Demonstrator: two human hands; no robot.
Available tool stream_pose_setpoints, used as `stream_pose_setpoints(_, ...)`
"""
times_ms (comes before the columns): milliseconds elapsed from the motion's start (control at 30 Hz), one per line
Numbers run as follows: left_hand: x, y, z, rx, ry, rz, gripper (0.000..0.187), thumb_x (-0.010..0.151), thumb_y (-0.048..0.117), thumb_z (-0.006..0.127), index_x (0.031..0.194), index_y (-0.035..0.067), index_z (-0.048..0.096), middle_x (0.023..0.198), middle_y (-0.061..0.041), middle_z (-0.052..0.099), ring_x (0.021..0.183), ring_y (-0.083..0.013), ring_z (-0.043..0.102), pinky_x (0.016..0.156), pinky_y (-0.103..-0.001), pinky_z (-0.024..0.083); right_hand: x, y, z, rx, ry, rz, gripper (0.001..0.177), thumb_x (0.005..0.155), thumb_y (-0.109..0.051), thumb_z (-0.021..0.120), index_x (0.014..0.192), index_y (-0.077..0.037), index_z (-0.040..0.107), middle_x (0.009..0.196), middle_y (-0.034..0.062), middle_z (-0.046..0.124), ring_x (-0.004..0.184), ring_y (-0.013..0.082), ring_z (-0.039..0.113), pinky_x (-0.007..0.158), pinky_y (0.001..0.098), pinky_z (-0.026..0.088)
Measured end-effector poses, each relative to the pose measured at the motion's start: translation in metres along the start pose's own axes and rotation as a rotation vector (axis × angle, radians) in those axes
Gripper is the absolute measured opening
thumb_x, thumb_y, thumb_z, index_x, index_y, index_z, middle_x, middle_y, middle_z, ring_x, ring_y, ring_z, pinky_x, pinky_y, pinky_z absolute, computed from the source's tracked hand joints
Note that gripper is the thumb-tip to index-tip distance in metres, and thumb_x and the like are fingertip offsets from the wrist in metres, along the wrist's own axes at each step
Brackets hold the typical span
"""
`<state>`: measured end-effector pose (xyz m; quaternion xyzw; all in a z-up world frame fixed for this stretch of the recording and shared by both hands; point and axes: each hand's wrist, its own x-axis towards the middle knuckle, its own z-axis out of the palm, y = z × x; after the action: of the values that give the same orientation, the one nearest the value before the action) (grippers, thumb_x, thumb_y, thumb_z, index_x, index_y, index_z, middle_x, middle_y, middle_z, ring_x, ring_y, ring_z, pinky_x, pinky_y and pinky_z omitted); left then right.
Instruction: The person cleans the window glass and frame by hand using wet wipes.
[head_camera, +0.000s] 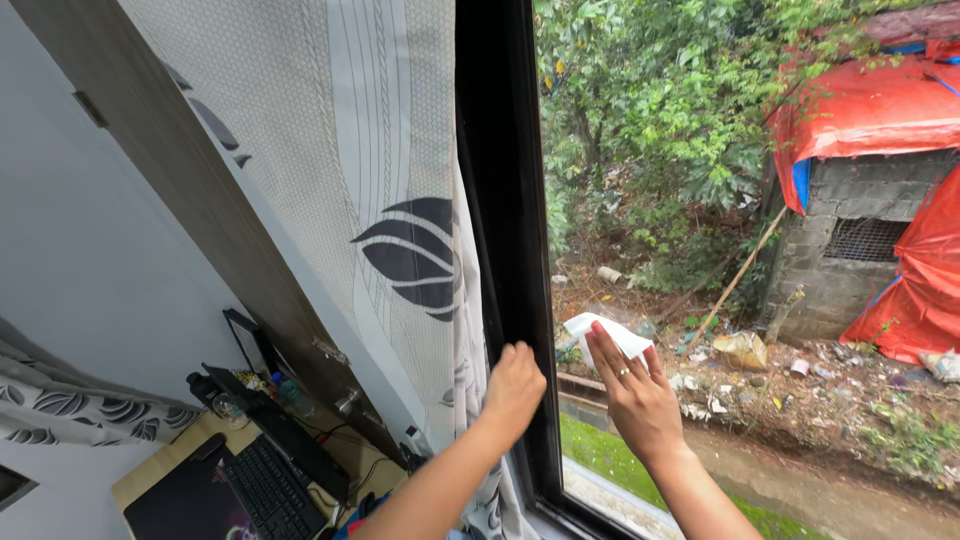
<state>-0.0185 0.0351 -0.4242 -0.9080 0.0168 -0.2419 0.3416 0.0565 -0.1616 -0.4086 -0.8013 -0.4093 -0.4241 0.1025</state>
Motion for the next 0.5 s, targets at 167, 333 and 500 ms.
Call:
stream_pose_setpoints(167, 0.025, -0.042, -0.027, -0.089, 0.052, -0.07, 0.018, 0.081, 0.016, 0.064, 0.086, 0.004, 0.077, 0.086, -0.008, 0.063, 0.096, -0.0265, 0.055, 0.087, -0.039, 0.039, 0.0, 0.004, -0.004, 0.007, 0.033, -0.042, 0.073, 0.083, -0.002, 0.052, 0.154, -0.016, 0.043, 0.163, -0.005, 0.037, 0.134, 0.0153, 0.055, 0.121, 0.0409, 0.03)
stream_pose_setpoints(333, 0.019, -0.036, -0.027, 0.082, 0.182, -0.037, 0.021, 0.077, 0.017, 0.063, 0.086, 0.005, 0.078, 0.087, -0.009, 0.064, 0.101, -0.025, 0.056, 0.096, -0.037, 0.04, -0.002, 0.005, -0.006, 0.0, -0.033, -0.049, 0.073, 0.084, -0.003, 0.052, 0.155, -0.016, 0.041, 0.164, -0.0043, 0.035, 0.131, 0.016, 0.055, 0.121, 0.041, 0.03)
stream_pose_setpoints(500, -0.017, 0.026, 0.03, 0.026, 0.053, 0.077, 0.022, 0.077, 0.02, 0.063, 0.084, 0.005, 0.079, 0.092, -0.013, 0.068, 0.105, -0.0289, 0.058, 0.098, -0.041, 0.041, -0.011, 0.005, -0.008, -0.015, -0.025, -0.037, 0.073, 0.084, -0.002, 0.052, 0.155, -0.016, 0.041, 0.164, -0.0041, 0.035, 0.133, 0.0163, 0.055, 0.12, 0.0408, 0.031)
